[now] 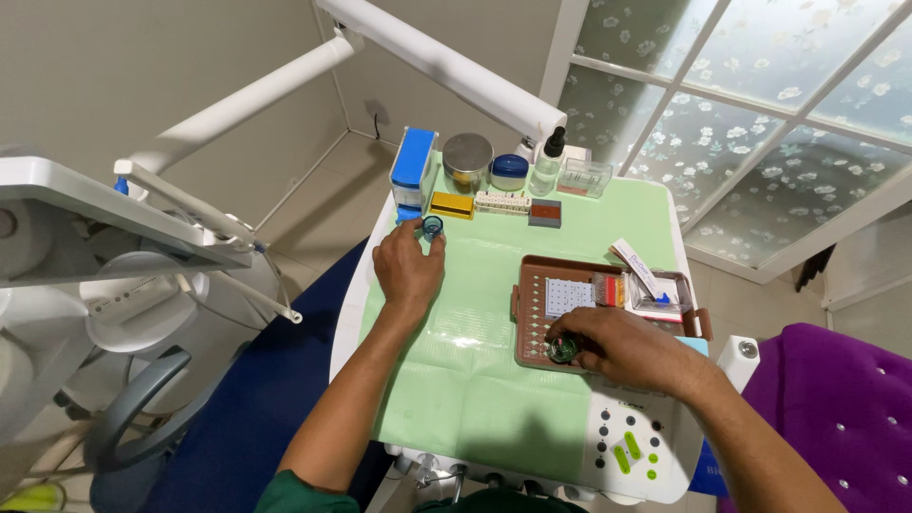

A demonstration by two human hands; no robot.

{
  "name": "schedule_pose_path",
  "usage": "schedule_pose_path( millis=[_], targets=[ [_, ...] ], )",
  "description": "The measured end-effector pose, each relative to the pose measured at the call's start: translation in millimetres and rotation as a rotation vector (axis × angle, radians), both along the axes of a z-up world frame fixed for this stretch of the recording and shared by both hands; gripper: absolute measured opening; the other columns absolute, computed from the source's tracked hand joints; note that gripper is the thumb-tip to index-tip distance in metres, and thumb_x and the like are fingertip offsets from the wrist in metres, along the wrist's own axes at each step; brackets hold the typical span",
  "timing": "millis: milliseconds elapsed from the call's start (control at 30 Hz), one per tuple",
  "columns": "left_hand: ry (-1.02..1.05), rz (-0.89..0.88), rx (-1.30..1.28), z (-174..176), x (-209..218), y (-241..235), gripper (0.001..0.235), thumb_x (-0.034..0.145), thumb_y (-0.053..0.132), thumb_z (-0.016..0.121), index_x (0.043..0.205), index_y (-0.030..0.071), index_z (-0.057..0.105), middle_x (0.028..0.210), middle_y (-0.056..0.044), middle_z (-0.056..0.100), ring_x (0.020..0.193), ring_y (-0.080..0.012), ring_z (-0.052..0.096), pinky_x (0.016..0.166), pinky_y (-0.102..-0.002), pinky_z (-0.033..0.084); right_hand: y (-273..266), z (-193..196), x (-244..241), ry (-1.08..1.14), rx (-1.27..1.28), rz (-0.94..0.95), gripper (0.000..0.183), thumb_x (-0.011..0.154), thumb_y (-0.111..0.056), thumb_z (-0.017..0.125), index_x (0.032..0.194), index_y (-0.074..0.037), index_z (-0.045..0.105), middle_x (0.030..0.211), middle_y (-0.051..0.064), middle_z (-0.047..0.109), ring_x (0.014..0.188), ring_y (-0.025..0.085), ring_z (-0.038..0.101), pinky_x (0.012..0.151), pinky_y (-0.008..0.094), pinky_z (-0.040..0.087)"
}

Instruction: The person moves a tray of dental supplies from a blue chair to a green tray table. They then open and close various containers, including a blue box, a metal tin, and a small blue jar, and handle a dropper bottle and small boxes, arranging them on the table.

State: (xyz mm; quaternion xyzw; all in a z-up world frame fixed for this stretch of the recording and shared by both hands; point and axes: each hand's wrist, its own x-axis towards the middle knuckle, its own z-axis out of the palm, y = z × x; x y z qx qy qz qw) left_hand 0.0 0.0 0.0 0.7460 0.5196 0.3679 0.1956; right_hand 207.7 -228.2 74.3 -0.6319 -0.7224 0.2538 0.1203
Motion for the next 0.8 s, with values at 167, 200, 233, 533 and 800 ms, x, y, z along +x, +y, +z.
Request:
schedule_pose_path(
  millis=[167, 200, 233, 533, 800],
  targets=[
    [0.012, 0.004, 0.029, -7.2, 5.7, 5.4, 0.037, 0.085, 0.023, 0.080, 0.114, 0.002, 0.071, 0.090, -0.013, 0.073, 0.088, -0.0285, 0.068, 0.086, -0.046, 0.043, -0.1, 3.4, -1.6, 0.002, -0.016, -0.008, 0.052, 0.075, -0.004, 0.078, 0.125, -0.013, 0.066, 0.113, 0.007, 0.072, 0.107, 0.030, 0.068, 0.093, 0.043, 0.052],
    [0.015, 0.003, 0.042, -7.1, 6.2, 5.3, 0.037, 0.085, 0.023, 0.080, 0.113, 0.002, 0.072, 0.092, -0.013, 0.073, 0.089, -0.0292, 0.068, 0.087, -0.046, 0.043, -0.8, 3.5, -1.9, 0.009, -0.007, -0.009, 0.052, 0.075, -0.004, 0.078, 0.125, -0.013, 0.066, 0.114, 0.007, 0.072, 0.107, 0.030, 0.068, 0.093, 0.043, 0.052],
    [0.016, 0.003, 0.043, -5.5, 6.8, 5.3, 0.037, 0.085, 0.023, 0.080, 0.113, 0.002, 0.072, 0.092, -0.013, 0.073, 0.089, -0.0292, 0.068, 0.087, -0.046, 0.043, -0.4, 2.8, -1.4, 0.010, -0.006, -0.009, 0.052, 0.075, -0.004, 0.078, 0.125, -0.013, 0.066, 0.114, 0.007, 0.072, 0.107, 0.030, 0.068, 0.093, 0.043, 0.052],
    [0.014, -0.001, 0.095, -14.5, 5.7, 3.9, 0.053, 0.079, 0.022, 0.084, 0.122, -0.003, 0.066, 0.102, -0.021, 0.073, 0.094, -0.0330, 0.068, 0.086, -0.049, 0.044, -0.6, 2.9, 2.4, 0.008, -0.023, -0.013, 0.051, 0.076, -0.005, 0.076, 0.126, -0.013, 0.065, 0.113, 0.007, 0.072, 0.105, 0.029, 0.069, 0.091, 0.042, 0.054],
    [-0.223, -0.735, 0.268, 36.2, 10.3, -85.9, 0.033, 0.087, 0.018, 0.079, 0.118, 0.008, 0.071, 0.101, -0.009, 0.071, 0.098, -0.0272, 0.069, 0.089, -0.040, 0.056, -8.4, 41.5, 0.8, 0.140, 0.231, -0.213, 0.046, 0.080, -0.012, 0.076, 0.123, -0.009, 0.063, 0.098, 0.011, 0.071, 0.078, 0.026, 0.069, 0.071, 0.038, 0.055]
  ],
)
